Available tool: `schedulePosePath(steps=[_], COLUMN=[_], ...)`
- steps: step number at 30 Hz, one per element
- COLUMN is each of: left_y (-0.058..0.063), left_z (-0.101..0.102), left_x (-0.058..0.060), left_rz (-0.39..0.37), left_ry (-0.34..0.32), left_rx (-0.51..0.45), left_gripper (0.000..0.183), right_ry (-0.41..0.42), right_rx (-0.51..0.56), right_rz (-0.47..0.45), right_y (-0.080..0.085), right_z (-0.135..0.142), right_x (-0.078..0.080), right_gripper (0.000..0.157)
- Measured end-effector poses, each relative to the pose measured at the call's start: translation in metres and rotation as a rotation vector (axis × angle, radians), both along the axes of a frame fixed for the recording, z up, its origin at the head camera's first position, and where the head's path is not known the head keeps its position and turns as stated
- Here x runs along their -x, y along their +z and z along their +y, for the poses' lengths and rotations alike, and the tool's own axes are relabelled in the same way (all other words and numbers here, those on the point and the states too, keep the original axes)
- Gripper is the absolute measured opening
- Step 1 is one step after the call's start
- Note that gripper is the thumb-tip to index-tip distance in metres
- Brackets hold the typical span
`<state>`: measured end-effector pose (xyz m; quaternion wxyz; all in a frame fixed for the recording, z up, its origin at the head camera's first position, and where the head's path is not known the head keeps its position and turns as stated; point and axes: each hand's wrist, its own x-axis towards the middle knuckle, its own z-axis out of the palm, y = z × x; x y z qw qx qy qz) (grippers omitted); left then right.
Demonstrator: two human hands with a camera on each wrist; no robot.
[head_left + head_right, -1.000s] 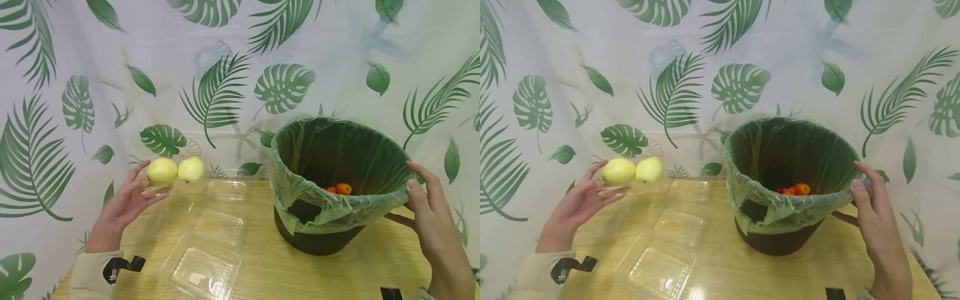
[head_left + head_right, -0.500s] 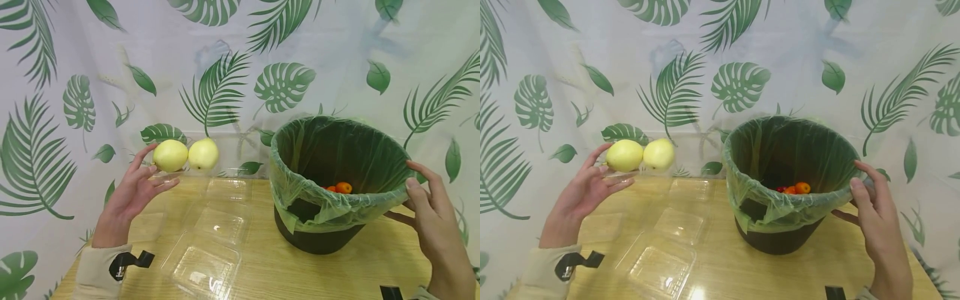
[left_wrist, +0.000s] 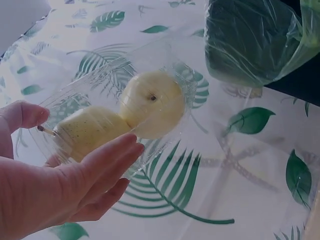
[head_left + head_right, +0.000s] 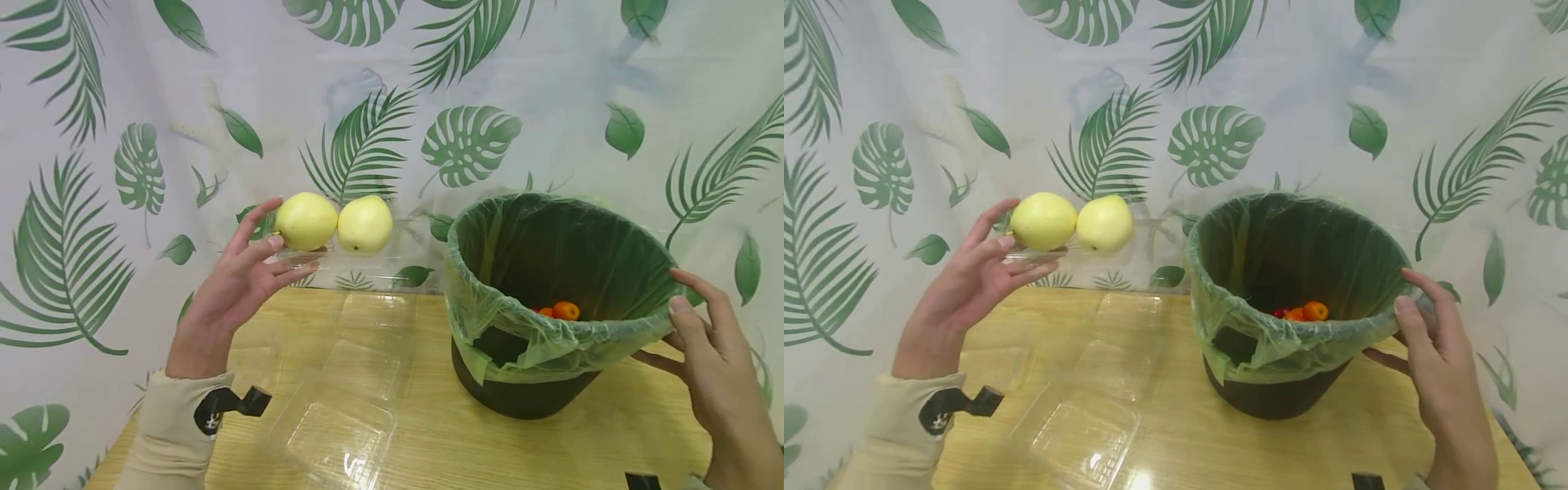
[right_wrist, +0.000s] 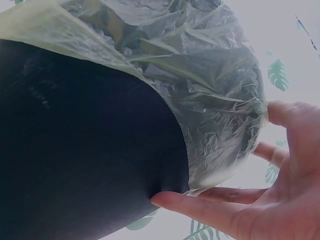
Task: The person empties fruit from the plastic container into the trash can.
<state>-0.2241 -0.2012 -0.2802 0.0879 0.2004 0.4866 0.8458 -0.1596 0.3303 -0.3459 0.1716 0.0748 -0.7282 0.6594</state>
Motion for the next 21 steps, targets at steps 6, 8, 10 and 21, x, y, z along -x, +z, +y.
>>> schedulePosePath(steps=[6,8,10,21], left_y=[0.016,0.021,0.026,0.049], left_z=[0.024,0.034,0.044,0.09], left_x=[0.0,0.001,0.001,0.011], left_rz=[0.053,0.078,0.104,0.165], left_ry=[0.026,0.032,0.041,0.066], left_rx=[0.069,0.106,0.15,0.261], left_gripper=[0.055,0.054,0.054,0.054], right_ry=[0.001,0.004,0.001,-0.023], right_rx=[-0.002,0.005,-0.004,-0.082], right_rz=[-0.004,0.001,0.007,-0.01], right_y=[-0.002,-0.002,-0.002,-0.002], right_z=[0.002,0.002,0.002,0.002], right_x=[-0.001,-0.001,-0.001,0.001], right_gripper=[0.049,0.049,0.049,0.05])
